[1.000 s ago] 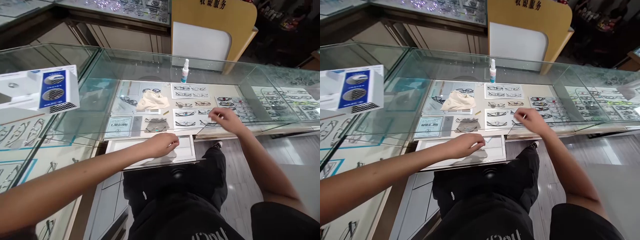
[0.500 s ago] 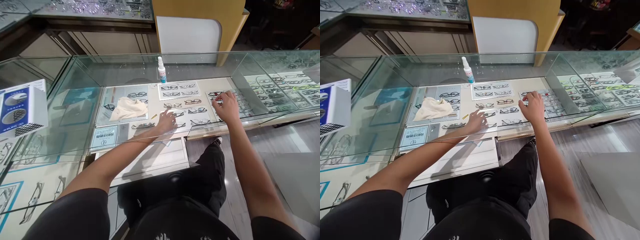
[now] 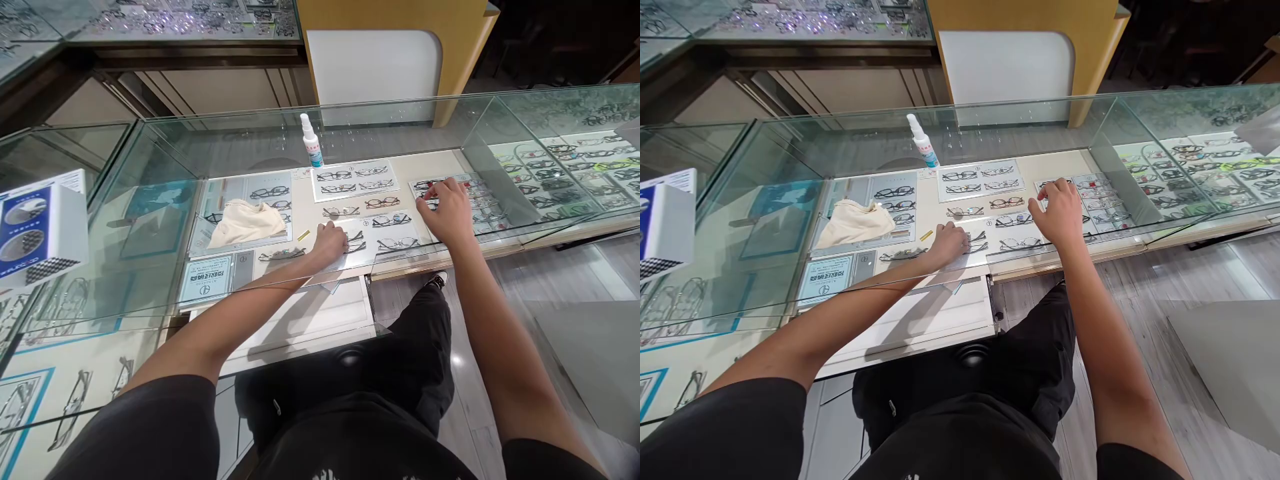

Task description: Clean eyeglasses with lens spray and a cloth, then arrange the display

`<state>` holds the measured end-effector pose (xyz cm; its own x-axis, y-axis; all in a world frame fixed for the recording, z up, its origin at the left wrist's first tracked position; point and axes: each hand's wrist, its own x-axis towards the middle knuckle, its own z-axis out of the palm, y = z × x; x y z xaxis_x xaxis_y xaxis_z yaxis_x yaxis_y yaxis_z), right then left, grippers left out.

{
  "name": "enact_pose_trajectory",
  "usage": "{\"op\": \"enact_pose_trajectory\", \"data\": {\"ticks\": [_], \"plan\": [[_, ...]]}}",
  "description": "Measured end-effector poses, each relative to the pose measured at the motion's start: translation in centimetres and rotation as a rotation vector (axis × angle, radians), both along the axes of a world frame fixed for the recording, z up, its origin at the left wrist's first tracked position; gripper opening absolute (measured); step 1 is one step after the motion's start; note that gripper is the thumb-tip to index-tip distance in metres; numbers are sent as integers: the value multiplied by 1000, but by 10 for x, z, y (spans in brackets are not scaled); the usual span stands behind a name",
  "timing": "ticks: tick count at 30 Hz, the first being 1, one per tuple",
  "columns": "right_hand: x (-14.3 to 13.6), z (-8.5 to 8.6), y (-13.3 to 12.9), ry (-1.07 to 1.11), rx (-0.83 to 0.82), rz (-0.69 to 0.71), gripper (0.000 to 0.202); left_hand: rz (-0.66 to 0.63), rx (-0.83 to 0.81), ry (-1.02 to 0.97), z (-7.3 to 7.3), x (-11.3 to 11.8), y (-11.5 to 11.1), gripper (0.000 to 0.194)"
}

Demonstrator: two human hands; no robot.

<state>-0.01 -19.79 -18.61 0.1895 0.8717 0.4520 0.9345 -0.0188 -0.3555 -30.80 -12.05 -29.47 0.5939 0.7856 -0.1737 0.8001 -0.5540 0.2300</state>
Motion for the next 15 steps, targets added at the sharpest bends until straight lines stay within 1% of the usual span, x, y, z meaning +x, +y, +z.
{"op": "enact_pose_trajectory", "data": {"ticks": [4, 6, 8, 11, 13, 15], "plan": [[0, 1, 0, -7, -6, -3, 14, -49, -15, 11, 11, -6, -14, 24], [0, 1, 0, -9, -7, -3, 14, -68, -34, 24, 18, -10, -26, 24], [0, 1, 0, -5, -11, 2, 14, -91, -69, 39, 28, -15, -43, 21], [0, 2, 0, 16, -42, 0, 14, -118, -141, 52, 48, -25, -75, 16], [0, 2, -1, 26, -62, -8, 15, -132, -194, 36, 65, -32, -96, 14], [1, 2, -1, 27, -65, -12, 15, -148, -287, -12, 84, -38, -114, 13]]}}
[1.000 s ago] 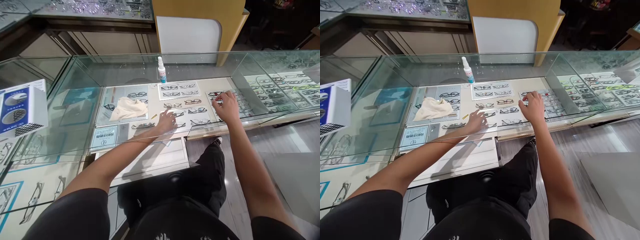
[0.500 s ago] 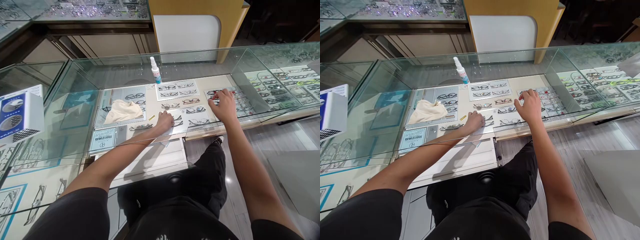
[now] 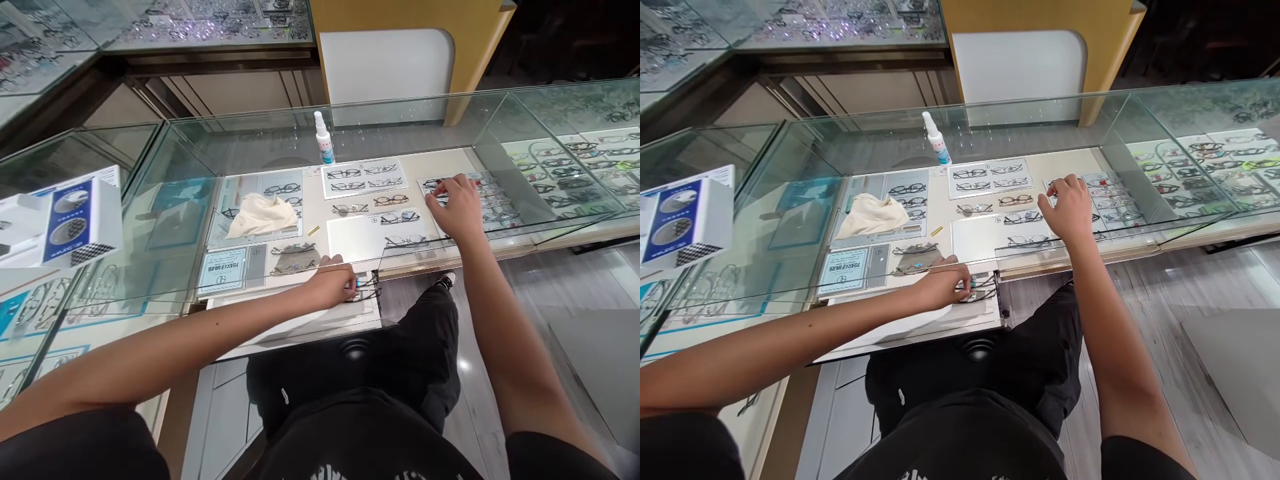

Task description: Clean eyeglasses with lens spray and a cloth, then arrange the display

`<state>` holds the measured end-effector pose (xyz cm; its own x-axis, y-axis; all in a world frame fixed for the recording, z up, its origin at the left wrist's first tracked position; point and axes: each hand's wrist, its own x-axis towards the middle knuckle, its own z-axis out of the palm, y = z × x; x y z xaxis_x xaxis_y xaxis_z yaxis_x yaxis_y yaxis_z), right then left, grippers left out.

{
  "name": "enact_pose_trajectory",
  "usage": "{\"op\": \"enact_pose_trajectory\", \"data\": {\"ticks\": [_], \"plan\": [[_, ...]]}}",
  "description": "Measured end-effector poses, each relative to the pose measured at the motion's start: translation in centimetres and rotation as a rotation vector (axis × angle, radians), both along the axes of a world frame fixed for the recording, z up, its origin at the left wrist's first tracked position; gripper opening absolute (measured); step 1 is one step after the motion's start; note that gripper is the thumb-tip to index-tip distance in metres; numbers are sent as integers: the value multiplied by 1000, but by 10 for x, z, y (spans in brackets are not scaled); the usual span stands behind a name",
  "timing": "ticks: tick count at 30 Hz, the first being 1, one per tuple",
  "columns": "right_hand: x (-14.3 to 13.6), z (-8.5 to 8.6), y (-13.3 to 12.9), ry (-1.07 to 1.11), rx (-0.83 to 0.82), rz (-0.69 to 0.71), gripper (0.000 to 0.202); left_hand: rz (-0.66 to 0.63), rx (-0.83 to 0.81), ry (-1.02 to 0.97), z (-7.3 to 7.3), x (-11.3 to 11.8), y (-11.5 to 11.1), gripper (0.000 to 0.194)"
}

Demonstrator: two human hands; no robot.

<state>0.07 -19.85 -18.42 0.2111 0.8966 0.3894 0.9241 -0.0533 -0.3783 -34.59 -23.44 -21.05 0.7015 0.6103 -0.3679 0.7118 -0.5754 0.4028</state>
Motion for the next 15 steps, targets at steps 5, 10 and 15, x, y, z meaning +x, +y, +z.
{"op": "enact_pose_trajectory", "data": {"ticks": [5, 10, 15], "plan": [[3, -5, 2, -18, 40, 17, 14, 3, -165, -60, 44, -4, -24, 14], [4, -7, 3, -17, 60, 16, 14, -2, -217, -108, 87, -3, -39, 18], [4, -6, 2, -4, 62, 20, 15, 14, -118, -180, 135, -7, -31, 22]]}}
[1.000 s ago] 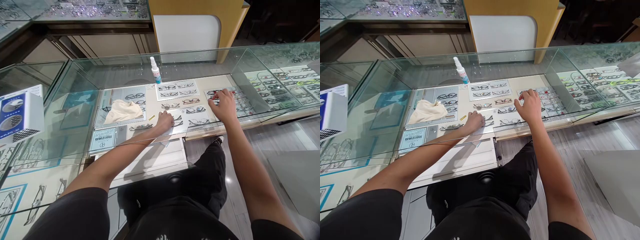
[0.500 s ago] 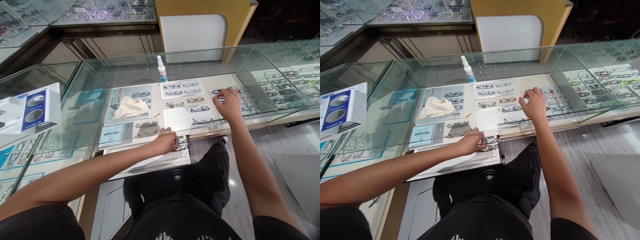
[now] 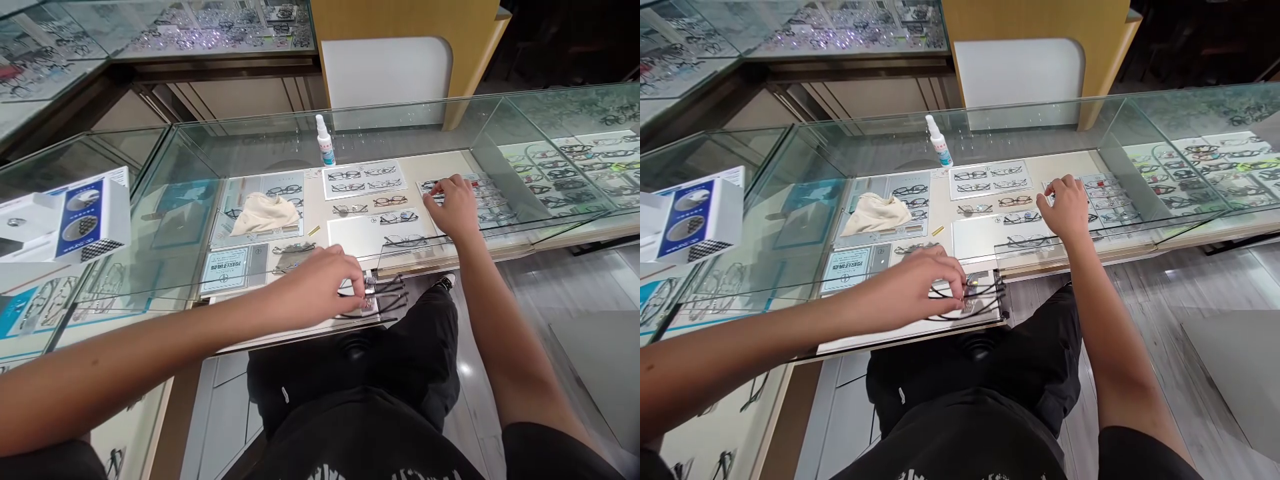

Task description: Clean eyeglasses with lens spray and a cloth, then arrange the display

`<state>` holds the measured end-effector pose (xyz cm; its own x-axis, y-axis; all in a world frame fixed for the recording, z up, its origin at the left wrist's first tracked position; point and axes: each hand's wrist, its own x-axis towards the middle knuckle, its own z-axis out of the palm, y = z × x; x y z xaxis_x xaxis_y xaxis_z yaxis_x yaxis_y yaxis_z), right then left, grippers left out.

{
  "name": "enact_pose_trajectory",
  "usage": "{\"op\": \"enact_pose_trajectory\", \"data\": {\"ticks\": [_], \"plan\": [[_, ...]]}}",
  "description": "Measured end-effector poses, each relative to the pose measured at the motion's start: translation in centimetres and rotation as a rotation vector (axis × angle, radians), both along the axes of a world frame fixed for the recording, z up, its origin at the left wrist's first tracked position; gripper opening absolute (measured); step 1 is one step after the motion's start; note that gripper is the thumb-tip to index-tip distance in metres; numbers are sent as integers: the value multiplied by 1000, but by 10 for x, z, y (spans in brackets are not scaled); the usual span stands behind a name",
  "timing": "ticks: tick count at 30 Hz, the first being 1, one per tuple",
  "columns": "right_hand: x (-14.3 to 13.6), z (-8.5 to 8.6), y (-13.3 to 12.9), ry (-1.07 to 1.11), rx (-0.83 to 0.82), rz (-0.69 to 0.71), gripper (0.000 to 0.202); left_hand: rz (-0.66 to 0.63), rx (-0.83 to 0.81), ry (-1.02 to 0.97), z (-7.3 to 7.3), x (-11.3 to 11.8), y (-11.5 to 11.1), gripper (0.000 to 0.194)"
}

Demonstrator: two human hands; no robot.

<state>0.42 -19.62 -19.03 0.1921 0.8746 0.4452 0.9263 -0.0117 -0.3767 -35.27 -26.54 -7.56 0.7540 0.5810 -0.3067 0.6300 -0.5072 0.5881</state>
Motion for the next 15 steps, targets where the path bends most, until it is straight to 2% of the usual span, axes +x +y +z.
{"op": "enact_pose_trajectory", "data": {"ticks": [3, 6, 11, 15], "plan": [[0, 0, 0, -4, 12, 1, 15, 31, 101, 14, 18, 2, 23, 26], [-1, 0, -1, -2, 12, -4, 15, 64, 217, 29, 21, 10, 51, 23], [-3, 4, -2, 16, -18, -9, 16, 79, 376, 87, -1, 29, 90, 21], [-5, 5, -3, 23, -26, -5, 14, 86, 432, 127, -20, 34, 105, 18]]}}
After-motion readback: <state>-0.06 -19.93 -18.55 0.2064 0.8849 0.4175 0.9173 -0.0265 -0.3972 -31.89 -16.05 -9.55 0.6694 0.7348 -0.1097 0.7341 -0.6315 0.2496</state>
